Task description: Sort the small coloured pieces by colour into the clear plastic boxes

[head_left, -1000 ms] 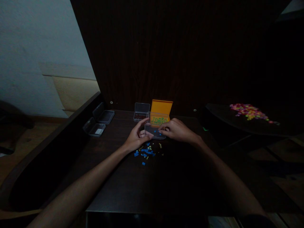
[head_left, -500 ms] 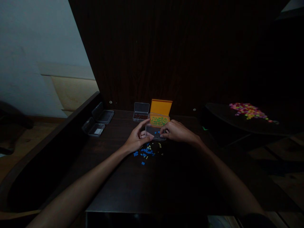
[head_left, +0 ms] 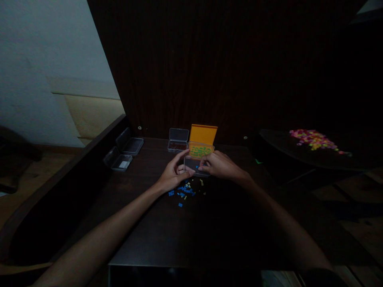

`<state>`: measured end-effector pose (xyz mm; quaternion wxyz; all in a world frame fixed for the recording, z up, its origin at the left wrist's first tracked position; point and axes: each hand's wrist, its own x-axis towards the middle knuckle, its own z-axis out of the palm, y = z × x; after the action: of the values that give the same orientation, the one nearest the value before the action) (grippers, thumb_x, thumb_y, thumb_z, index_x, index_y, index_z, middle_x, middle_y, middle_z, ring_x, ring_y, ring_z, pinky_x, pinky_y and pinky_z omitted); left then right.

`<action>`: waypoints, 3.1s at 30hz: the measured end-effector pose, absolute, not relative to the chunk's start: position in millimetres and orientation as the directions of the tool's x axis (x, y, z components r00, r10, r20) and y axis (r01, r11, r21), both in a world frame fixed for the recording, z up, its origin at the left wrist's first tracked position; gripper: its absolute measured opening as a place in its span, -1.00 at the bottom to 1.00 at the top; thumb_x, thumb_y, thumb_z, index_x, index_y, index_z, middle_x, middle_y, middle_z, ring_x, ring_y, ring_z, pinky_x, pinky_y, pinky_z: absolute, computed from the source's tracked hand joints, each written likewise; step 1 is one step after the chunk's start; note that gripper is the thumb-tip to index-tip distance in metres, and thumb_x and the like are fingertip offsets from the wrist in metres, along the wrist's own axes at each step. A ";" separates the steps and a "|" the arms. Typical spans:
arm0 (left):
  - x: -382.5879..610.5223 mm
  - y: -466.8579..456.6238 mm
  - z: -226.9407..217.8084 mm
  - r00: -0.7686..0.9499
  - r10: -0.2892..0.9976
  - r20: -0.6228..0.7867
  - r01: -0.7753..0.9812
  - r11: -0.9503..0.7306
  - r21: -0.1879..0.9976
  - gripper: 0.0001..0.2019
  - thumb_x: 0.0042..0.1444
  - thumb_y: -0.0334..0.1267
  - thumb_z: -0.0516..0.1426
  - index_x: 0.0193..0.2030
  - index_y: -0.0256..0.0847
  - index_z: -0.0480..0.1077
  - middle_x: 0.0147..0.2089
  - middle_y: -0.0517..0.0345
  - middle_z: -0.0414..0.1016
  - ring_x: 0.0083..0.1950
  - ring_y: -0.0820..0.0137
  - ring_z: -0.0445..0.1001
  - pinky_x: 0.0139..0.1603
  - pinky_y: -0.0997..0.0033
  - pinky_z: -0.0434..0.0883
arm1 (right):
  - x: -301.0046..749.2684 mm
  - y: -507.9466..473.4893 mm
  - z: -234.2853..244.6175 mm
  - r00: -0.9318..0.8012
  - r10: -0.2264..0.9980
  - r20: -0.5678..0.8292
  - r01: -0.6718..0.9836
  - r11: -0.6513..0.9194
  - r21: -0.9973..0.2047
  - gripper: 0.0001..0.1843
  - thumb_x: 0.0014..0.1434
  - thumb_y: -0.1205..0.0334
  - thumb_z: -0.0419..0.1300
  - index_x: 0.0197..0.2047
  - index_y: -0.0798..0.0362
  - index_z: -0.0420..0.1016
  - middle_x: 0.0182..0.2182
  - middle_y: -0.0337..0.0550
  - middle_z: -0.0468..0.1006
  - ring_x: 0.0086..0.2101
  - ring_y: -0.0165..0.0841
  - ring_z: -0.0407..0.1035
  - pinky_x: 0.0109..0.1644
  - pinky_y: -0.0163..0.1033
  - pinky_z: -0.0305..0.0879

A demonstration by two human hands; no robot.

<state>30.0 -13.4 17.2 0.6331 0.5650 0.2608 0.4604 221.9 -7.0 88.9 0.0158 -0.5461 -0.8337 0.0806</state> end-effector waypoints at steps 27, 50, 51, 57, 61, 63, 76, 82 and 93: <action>29.9 -12.9 16.9 0.440 0.872 0.215 -0.301 -0.083 0.950 -0.22 -0.10 -0.33 0.30 0.27 -0.03 0.11 0.22 -0.09 0.20 -0.21 0.44 0.50 -0.14 0.34 0.48 | 219.6 -5.8 85.3 -0.445 0.894 0.054 0.869 0.446 -0.214 -0.76 0.13 0.15 0.16 -0.19 -0.02 0.59 -0.40 -0.20 0.58 -0.42 -0.38 0.39 -0.37 -0.33 0.13; 26.6 -8.1 15.4 0.431 0.876 0.215 -0.295 -0.089 0.951 -0.23 -0.10 -0.35 0.30 0.26 -0.04 0.11 0.21 -0.06 0.23 -0.21 0.44 0.51 -0.13 0.36 0.47 | 215.1 -7.8 81.4 -0.452 0.882 0.136 0.862 0.471 -0.185 -0.69 0.17 0.23 0.06 -0.10 -0.04 0.59 -0.28 -0.15 0.61 -0.32 -0.33 0.43 -0.26 -0.30 0.21; 25.6 -6.8 15.5 0.420 0.882 0.215 -0.285 -0.097 0.954 -0.23 -0.11 -0.35 0.30 0.26 -0.04 0.12 0.23 -0.07 0.21 -0.21 0.43 0.52 -0.13 0.35 0.47 | 214.6 -8.3 82.0 -0.452 0.878 0.158 0.852 0.478 -0.215 -0.69 0.16 0.26 0.07 -0.12 -0.03 0.59 -0.31 -0.16 0.61 -0.36 -0.36 0.41 -0.28 -0.32 0.19; 18.0 5.5 12.5 0.311 0.920 0.239 -0.250 -0.163 0.954 -0.24 -0.12 -0.36 0.28 0.25 -0.08 0.12 0.24 -0.10 0.20 -0.22 0.41 0.55 -0.06 0.27 0.47 | 208.3 -14.2 83.8 -0.593 0.799 0.098 0.711 0.577 -0.401 -0.75 0.13 0.25 0.12 -0.19 0.05 0.59 -0.59 -0.30 0.43 -0.55 -0.49 0.22 -0.40 -0.37 0.06; 13.7 12.8 7.0 0.255 0.937 0.239 -0.231 -0.180 0.956 -0.27 -0.12 -0.39 0.26 0.24 -0.08 0.15 0.22 -0.08 0.22 -0.22 0.39 0.56 -0.05 0.24 0.48 | 203.9 -14.5 72.7 -0.721 0.690 -0.069 0.659 0.651 -0.376 -0.76 0.13 0.24 0.15 -0.15 0.00 0.57 -0.53 -0.29 0.46 -0.51 -0.48 0.25 -0.39 -0.36 0.04; 12.0 15.0 5.0 0.246 0.937 0.248 -0.228 -0.193 0.954 -0.28 -0.11 -0.40 0.25 0.24 -0.09 0.15 0.20 -0.08 0.24 -0.22 0.37 0.56 -0.04 0.21 0.48 | 202.2 -12.4 63.5 -0.734 0.674 -0.089 0.658 0.671 -0.343 -0.77 0.13 0.27 0.14 -0.16 -0.02 0.56 -0.44 -0.25 0.50 -0.46 -0.46 0.28 -0.36 -0.34 0.04; 8.4 21.4 -2.0 0.228 0.948 0.223 -0.246 -0.165 0.955 -0.28 -0.14 -0.43 0.27 0.21 -0.06 0.18 0.16 -0.02 0.28 -0.24 0.39 0.56 -0.03 0.19 0.49 | 203.1 -4.5 47.5 -0.685 0.720 -0.109 0.711 0.629 -0.316 -0.81 0.16 0.27 0.13 -0.20 -0.04 0.56 -0.41 -0.25 0.53 -0.42 -0.44 0.31 -0.33 -0.34 0.05; 6.9 21.8 -2.7 0.231 0.941 0.248 -0.231 -0.195 0.953 -0.29 -0.12 -0.42 0.26 0.21 -0.07 0.17 0.18 -0.04 0.27 -0.23 0.39 0.55 -0.02 0.18 0.49 | 205.3 -1.5 43.2 -0.695 0.712 -0.101 0.698 0.634 -0.333 -0.81 0.15 0.28 0.13 -0.19 -0.03 0.55 -0.40 -0.25 0.52 -0.40 -0.44 0.32 -0.31 -0.35 0.06; 6.7 21.9 -1.8 0.229 0.947 0.225 -0.236 -0.170 0.957 -0.29 -0.14 -0.43 0.27 0.20 -0.08 0.17 0.18 -0.04 0.25 -0.24 0.37 0.56 0.01 0.13 0.47 | 206.3 -1.0 46.6 -0.639 0.759 -0.127 0.751 0.578 -0.319 -0.85 0.08 0.30 0.17 -0.29 0.00 0.56 -0.48 -0.25 0.48 -0.45 -0.44 0.27 -0.36 -0.33 0.02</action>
<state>6.7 21.9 -1.8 0.5576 0.5512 0.3224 0.5304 206.3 -1.0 46.6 0.0119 -0.4248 -0.8883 0.1741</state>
